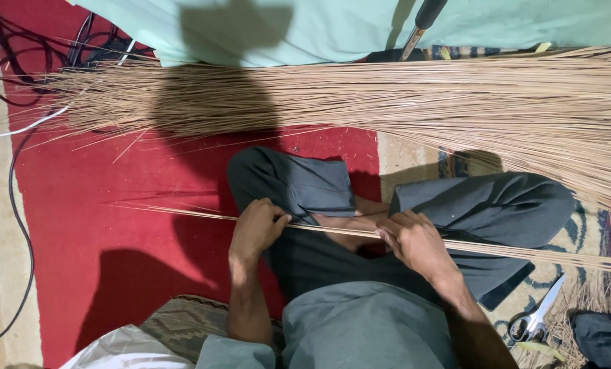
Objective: The person sits cross-legged on a red rug and repeatedly picks up individual thin bamboo strips from a large pile, aligns them, and places them into a separate growing stack. The person handles the strips by hand without using any tools.
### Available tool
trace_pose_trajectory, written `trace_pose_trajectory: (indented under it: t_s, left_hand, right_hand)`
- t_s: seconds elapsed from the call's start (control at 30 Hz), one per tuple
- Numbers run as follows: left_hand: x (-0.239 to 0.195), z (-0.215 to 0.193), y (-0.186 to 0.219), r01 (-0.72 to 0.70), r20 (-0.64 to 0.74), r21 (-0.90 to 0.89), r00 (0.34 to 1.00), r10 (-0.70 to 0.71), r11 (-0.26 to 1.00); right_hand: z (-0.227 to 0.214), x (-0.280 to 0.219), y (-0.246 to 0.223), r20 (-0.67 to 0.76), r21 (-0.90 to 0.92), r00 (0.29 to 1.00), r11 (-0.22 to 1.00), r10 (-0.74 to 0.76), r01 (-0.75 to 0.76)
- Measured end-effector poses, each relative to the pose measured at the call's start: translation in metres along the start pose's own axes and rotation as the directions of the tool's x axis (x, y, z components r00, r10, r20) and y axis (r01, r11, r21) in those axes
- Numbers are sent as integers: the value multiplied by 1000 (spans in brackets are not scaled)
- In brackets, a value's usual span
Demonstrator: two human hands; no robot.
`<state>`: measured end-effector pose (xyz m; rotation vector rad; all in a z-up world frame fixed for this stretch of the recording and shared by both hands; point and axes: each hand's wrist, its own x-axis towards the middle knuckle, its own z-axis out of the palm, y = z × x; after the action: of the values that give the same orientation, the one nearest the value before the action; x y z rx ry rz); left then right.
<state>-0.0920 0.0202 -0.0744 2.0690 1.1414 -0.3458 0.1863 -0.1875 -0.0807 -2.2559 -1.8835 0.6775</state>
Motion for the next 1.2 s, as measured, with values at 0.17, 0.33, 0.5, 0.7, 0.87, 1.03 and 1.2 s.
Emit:
trace_pose_trajectory:
  t_s: [0.17, 0.33, 0.5, 0.7, 0.87, 1.03, 1.2]
  left_hand:
    - [14, -7, 20, -69, -2, 58, 998, 69, 996]
    - [93, 9, 39, -425, -228, 146, 864, 448, 894]
    - [219, 25, 47, -442, -552, 256, 663, 505, 860]
    - [303, 36, 32, -201, -646, 341, 660, 384, 918]
    - [329, 58, 18, -236, -675, 384, 587, 446, 893]
    - [323, 56, 23, -285, -690, 394, 536, 487, 873]
    - [320, 47, 18, -299, -737, 454, 403, 543, 839]
  right_hand:
    - [-27, 8, -2, 9, 55, 1000, 999, 4, -5]
    - [-57, 61, 19, 148, -94, 956, 966, 254, -242]
    - [-40, 162, 89, -120, -74, 980, 983, 160, -170]
    - [-8, 234, 122, -310, -214, 950, 971, 35, -106]
    - [34, 259, 167, -369, -313, 926, 949, -75, -48]
    - [38, 256, 194, -411, -470, 893, 882, -185, -33]
    - [39, 244, 220, -455, -568, 865, 817, -213, -98]
